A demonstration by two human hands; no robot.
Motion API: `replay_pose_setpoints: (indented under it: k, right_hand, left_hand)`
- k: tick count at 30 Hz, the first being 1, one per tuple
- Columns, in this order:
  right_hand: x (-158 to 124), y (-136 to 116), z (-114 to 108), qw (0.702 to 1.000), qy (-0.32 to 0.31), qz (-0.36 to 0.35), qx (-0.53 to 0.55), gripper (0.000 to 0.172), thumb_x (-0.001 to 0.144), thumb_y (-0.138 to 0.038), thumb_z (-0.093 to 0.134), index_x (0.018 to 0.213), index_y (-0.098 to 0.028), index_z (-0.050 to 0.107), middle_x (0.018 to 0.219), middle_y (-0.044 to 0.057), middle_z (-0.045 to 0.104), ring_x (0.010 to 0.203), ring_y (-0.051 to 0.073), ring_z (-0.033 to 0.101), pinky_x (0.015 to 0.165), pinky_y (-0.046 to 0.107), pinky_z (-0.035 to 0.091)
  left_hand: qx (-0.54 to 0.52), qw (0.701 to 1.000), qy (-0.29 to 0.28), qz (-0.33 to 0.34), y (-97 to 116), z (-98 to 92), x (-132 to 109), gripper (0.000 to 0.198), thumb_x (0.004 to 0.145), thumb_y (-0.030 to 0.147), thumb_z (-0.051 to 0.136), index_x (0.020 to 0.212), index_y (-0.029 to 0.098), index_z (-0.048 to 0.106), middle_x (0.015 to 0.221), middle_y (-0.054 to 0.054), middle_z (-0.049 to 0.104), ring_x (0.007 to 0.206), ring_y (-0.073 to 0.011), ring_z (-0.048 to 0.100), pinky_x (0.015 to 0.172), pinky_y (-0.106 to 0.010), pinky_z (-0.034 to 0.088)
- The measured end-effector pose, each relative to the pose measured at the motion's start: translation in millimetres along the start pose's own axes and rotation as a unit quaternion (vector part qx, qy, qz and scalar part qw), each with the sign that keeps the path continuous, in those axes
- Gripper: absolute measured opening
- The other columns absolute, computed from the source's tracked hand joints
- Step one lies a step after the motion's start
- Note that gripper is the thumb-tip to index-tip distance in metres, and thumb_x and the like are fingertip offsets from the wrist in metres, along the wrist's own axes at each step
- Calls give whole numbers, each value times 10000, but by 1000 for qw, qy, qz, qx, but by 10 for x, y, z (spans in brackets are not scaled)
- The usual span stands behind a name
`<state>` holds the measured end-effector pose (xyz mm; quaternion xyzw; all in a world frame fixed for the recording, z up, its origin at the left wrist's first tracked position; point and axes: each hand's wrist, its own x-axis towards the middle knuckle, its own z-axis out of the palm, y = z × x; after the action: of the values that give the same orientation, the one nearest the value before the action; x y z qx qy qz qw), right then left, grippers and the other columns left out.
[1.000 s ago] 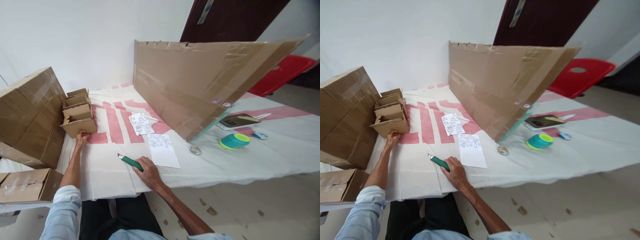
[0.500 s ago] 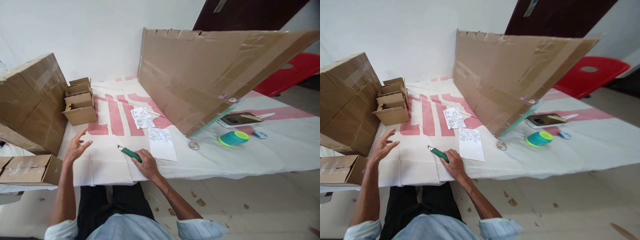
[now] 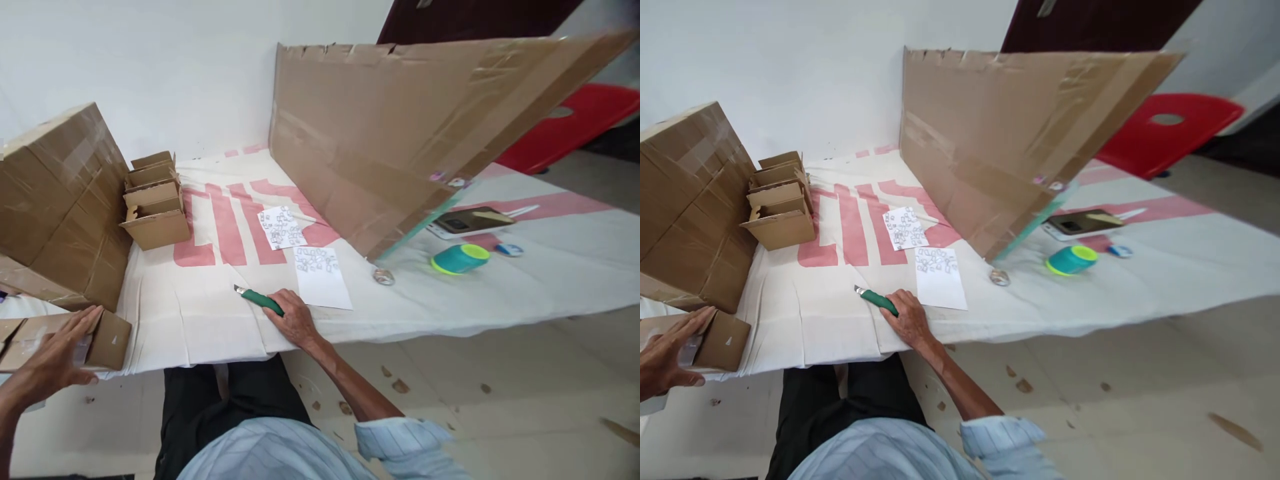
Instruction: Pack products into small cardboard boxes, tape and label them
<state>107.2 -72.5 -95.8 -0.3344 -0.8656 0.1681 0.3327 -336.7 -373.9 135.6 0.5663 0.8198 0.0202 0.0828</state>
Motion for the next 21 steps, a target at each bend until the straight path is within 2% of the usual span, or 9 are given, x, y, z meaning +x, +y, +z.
replay_pose_setpoints:
  k: [3,5,8,11,13,15,18,21]
  right_hand:
    - [20,-15,-22,1000,0,0,5,179,1006,-316,600,1083,-212,724,970,99,686,943,282,613,856,404,502]
    - [25,-16,-25,1000,3,0,8,184,1003,-312,603,1093,-209,727,971,101,691,944,283,617,855,407,507]
    - [24,-13,-16,1000,4,-1,13,184,994,-299,609,1103,-215,731,973,99,697,935,282,620,855,413,509]
    - [19,-4,-5,1000,7,-6,16,186,1000,-303,601,1099,-209,729,970,99,698,925,282,621,850,415,508]
    - [12,6,0,1000,8,-8,16,196,1004,-316,599,1101,-200,723,967,100,694,924,283,620,853,416,509]
    - [-2,17,4,1000,5,-7,14,204,1004,-326,598,1105,-198,719,965,100,692,924,284,620,858,418,512]
    - [-48,33,11,1000,1,-8,11,218,1011,-343,586,1118,-207,718,959,100,691,921,286,622,863,425,515]
    - [-128,52,14,1000,16,-13,-2,244,1016,-365,577,1148,-218,720,965,100,693,928,290,621,857,427,515]
  left_hand:
    - [36,999,28,9,-55,74,27,1075,531,371,723,1556,519,433,1671,16,501,1484,-491,502,1065,-800,457]
    - [56,997,45,8,-76,99,60,1031,536,365,663,1533,519,453,1655,38,517,1478,-494,506,1020,-795,481]
    - [68,996,61,18,-40,112,127,949,556,405,649,1492,474,510,1577,21,602,1390,-484,591,1014,-740,510]
    - [60,994,77,42,135,137,220,913,575,448,721,1474,410,563,1491,-50,664,1303,-453,651,1050,-629,527]
    - [38,993,88,62,343,182,307,921,571,459,792,1466,376,593,1462,-97,674,1292,-444,649,1073,-572,511]
    - [6,991,99,90,623,263,414,927,565,448,850,1456,369,607,1443,-108,680,1289,-446,637,1099,-570,472]
    - [-51,982,111,142,1171,456,606,948,585,395,900,1476,317,586,1450,-138,664,1314,-452,601,1134,-576,406]
    - [-91,974,128,166,1794,688,804,928,628,415,924,1470,232,582,1421,-198,651,1318,-472,571,1153,-604,357]
